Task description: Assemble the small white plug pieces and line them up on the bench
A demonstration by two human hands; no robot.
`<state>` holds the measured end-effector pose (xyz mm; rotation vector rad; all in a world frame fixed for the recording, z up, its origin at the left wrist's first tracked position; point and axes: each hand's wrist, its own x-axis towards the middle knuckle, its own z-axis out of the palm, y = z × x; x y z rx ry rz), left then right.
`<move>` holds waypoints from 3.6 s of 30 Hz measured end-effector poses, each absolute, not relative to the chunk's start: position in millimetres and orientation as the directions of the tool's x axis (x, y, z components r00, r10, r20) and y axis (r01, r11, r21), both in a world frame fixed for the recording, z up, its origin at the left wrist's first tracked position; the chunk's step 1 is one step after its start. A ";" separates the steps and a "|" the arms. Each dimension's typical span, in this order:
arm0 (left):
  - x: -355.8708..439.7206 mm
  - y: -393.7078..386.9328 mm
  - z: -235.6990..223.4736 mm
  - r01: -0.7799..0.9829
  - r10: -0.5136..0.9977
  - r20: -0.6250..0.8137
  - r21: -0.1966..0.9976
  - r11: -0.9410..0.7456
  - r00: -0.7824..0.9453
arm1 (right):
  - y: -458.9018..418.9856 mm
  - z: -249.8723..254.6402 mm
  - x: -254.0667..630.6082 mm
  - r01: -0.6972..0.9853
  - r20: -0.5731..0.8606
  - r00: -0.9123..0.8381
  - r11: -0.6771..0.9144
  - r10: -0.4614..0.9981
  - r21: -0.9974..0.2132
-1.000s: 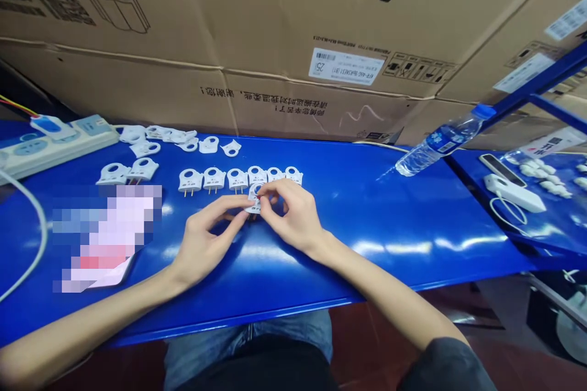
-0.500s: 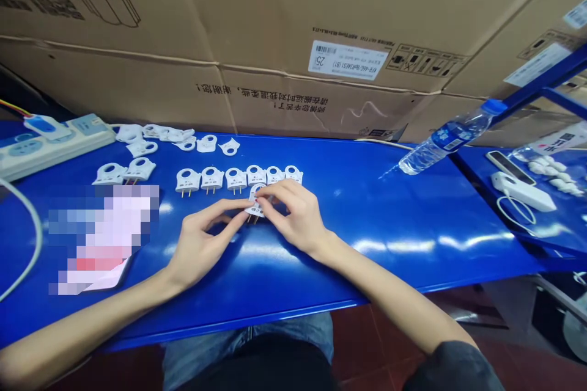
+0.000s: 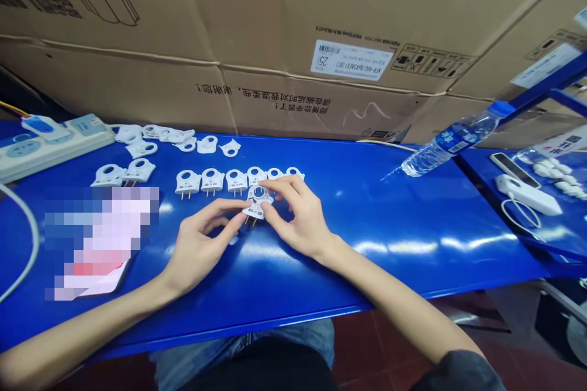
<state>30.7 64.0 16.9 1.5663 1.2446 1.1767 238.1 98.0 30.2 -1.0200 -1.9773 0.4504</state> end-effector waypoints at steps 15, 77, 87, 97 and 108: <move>30.2 66.5 18.4 0.281 0.975 0.214 0.934 -0.222 0.058 | 99.0 30.2 239.4 0.554 0.433 -0.414 0.599 0.801 -0.579; 26.5 71.7 20.8 0.269 0.999 0.050 0.962 -0.045 -0.013 | 134.7 39.9 270.9 0.630 0.491 -0.492 0.683 0.719 -0.370; 29.5 72.7 25.4 0.151 0.992 -0.057 0.988 0.040 0.116 | 107.3 26.9 231.0 0.445 0.599 -0.576 0.828 0.556 -0.341; 24.0 82.1 21.1 0.097 0.995 -0.065 0.993 0.072 -0.073 | 103.1 21.8 239.0 0.402 0.490 -0.718 0.869 0.494 -0.288; 29.4 78.5 21.9 0.045 0.997 -0.054 0.997 0.057 -0.060 | 95.3 19.7 232.9 0.378 0.446 -0.755 0.875 0.481 -0.302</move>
